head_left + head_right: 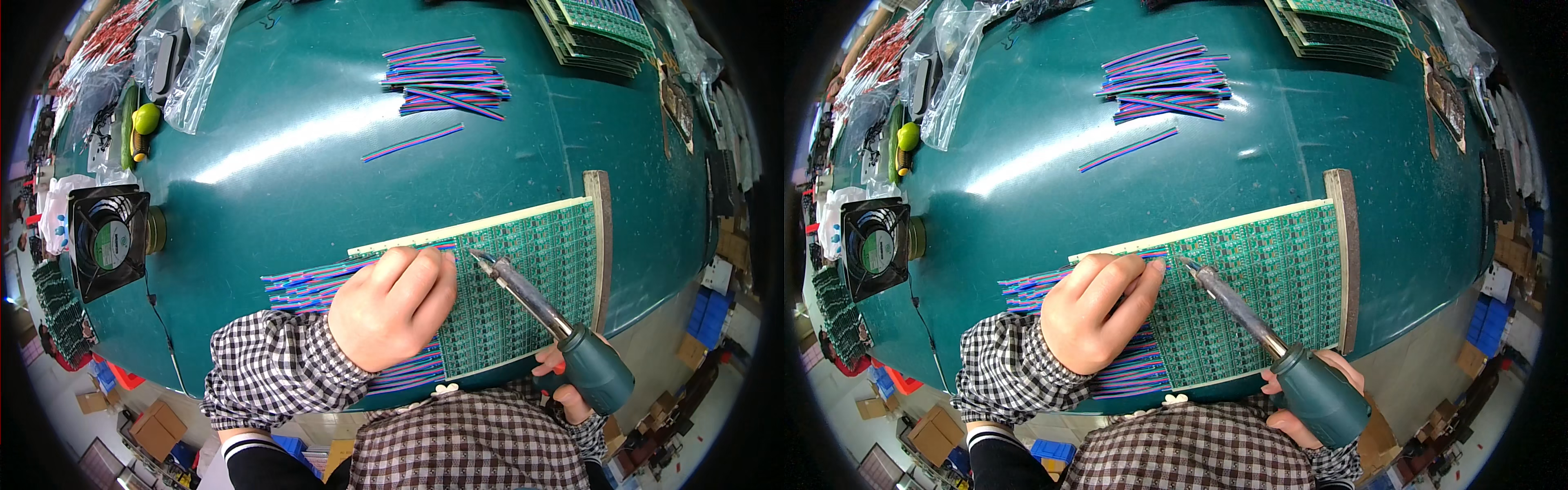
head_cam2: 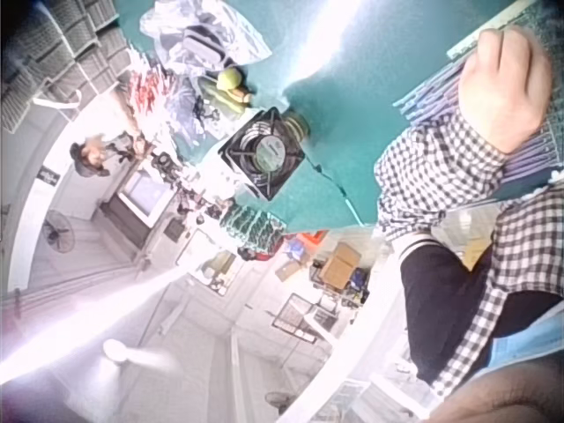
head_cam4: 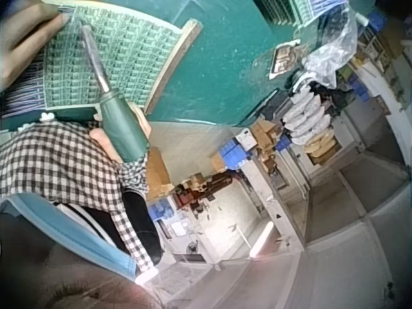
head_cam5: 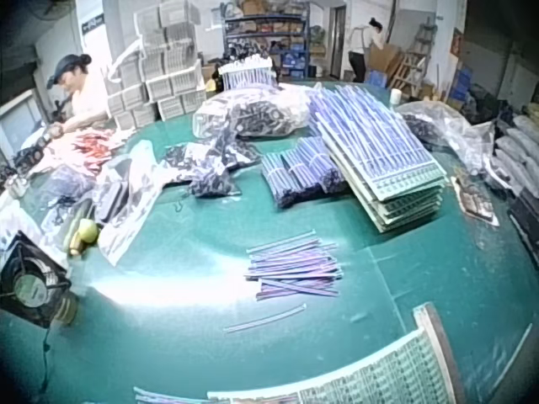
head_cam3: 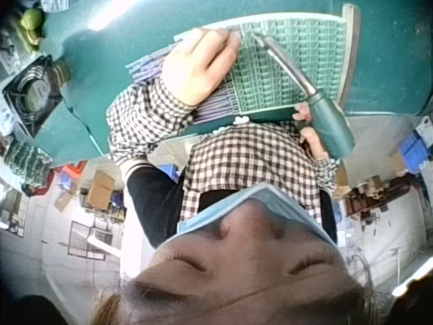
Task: The person places ribbon cables onto circuit boards and solders the wires to the boards using a soldering iron.
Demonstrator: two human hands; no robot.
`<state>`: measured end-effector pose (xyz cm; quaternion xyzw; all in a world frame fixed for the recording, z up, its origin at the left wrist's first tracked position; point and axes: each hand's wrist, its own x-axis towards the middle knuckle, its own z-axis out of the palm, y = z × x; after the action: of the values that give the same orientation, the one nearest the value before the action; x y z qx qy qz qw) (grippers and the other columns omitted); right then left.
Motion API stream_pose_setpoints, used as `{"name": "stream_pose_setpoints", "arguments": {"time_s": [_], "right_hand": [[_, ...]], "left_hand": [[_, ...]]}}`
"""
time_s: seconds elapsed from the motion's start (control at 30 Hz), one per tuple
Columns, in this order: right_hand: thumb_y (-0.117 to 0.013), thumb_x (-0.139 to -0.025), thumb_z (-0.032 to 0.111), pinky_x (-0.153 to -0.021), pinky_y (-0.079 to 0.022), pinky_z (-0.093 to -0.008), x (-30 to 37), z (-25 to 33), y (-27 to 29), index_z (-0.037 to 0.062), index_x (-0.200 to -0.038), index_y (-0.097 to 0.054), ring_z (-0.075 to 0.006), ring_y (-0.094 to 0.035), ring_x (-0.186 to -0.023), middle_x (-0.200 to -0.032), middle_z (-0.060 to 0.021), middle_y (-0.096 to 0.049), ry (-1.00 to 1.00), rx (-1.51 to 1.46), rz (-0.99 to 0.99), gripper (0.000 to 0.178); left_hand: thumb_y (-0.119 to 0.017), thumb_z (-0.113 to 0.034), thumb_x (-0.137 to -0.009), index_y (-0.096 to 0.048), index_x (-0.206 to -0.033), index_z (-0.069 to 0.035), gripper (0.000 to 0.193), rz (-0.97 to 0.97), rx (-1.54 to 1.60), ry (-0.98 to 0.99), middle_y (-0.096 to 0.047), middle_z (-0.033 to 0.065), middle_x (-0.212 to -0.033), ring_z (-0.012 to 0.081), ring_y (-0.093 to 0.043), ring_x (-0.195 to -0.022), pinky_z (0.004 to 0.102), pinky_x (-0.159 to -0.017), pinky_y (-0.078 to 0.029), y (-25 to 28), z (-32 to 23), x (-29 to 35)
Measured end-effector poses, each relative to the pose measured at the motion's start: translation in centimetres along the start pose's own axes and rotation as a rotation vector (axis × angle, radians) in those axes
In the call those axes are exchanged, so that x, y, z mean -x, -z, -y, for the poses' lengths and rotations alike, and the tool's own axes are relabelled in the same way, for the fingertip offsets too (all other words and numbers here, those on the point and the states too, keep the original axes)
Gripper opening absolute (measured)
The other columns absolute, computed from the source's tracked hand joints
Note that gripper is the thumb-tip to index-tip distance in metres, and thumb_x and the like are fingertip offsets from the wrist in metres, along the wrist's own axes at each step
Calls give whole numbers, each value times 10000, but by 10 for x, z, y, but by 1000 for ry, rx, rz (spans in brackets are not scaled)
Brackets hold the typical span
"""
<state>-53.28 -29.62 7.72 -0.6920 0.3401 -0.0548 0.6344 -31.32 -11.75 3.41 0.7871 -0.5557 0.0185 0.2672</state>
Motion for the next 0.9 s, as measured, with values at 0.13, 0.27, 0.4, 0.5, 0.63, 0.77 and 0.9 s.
{"name": "stream_pose_setpoints", "arguments": {"time_s": [0.13, 0.27, 0.4, 0.5, 0.63, 0.77, 0.9], "right_hand": [[-908, -744, 491, -754, -550, -346, 1, -9, 14, 5, -954, -739, -203, -733, -773, -838, -62, -762, 37, 1, 73, 555], [-917, -743, 472, -752, -552, -337, 5, -12, 20, -14, -982, -728, -199, -743, -773, -841, -68, -760, -2, 28, 105, 573], [-908, -754, 480, -767, -552, -335, 6, -9, 17, -2, -965, -734, -209, -743, -766, -825, -52, -760, -47, -18, 80, 554], [-907, -756, 479, -789, -558, -339, 7, -11, 21, -15, -1000, -723, -211, -747, -765, -831, -53, -763, -28, 32, 109, 581], [-899, -766, 479, -785, -556, -348, 8, -8, 15, -11, -988, -724, -206, -744, -759, -832, -53, -766, -58, -19, 71, 566], [-898, -760, 480, -750, -541, -352, 8, -9, 15, 30, -932, -744, -206, -732, -759, -819, -42, -765, -53, -9, 60, 506], [-879, -764, 506, -733, -531, -361, 3, -5, 15, 74, -927, -761, -211, -713, -773, -818, -9, -769, -9, 84, 95, 476]], "left_hand": [[-692, -62, -681, -727, -1067, 59, 407, 8, -12, -2, -633, 115, -1002, 233, -644, -849, 328, -726, -573, 3, -1, 2], [-692, -64, -680, -728, -1066, 59, 406, 8, -34, -8, -636, 115, -997, 231, -642, -850, 327, -720, -572, 1, -1, 1], [-701, -75, -733, -699, -1033, 35, 319, -27, -72, -60, -607, 87, -974, 200, -608, -850, 281, -658, -539, -1, 3, 3], [-702, -73, -732, -700, -1030, 36, 317, -44, -69, -65, -610, 88, -972, 200, -614, -851, 279, -658, -541, -2, 4, 2], [-693, -54, -667, -735, -1061, 59, 412, -51, -44, -31, -641, 114, -985, 224, -648, -823, 319, -694, -568, -2, 0, 3], [-700, -54, -655, -739, -1044, 61, 408, -72, -82, -50, -644, 112, -978, 224, -654, -825, 315, -688, -570, -4, -1, 3], [-714, -46, -647, -746, -1030, 59, 398, -66, -139, -68, -646, 110, -975, 225, -659, -829, 310, -688, -575, -5, -3, 3]]}}
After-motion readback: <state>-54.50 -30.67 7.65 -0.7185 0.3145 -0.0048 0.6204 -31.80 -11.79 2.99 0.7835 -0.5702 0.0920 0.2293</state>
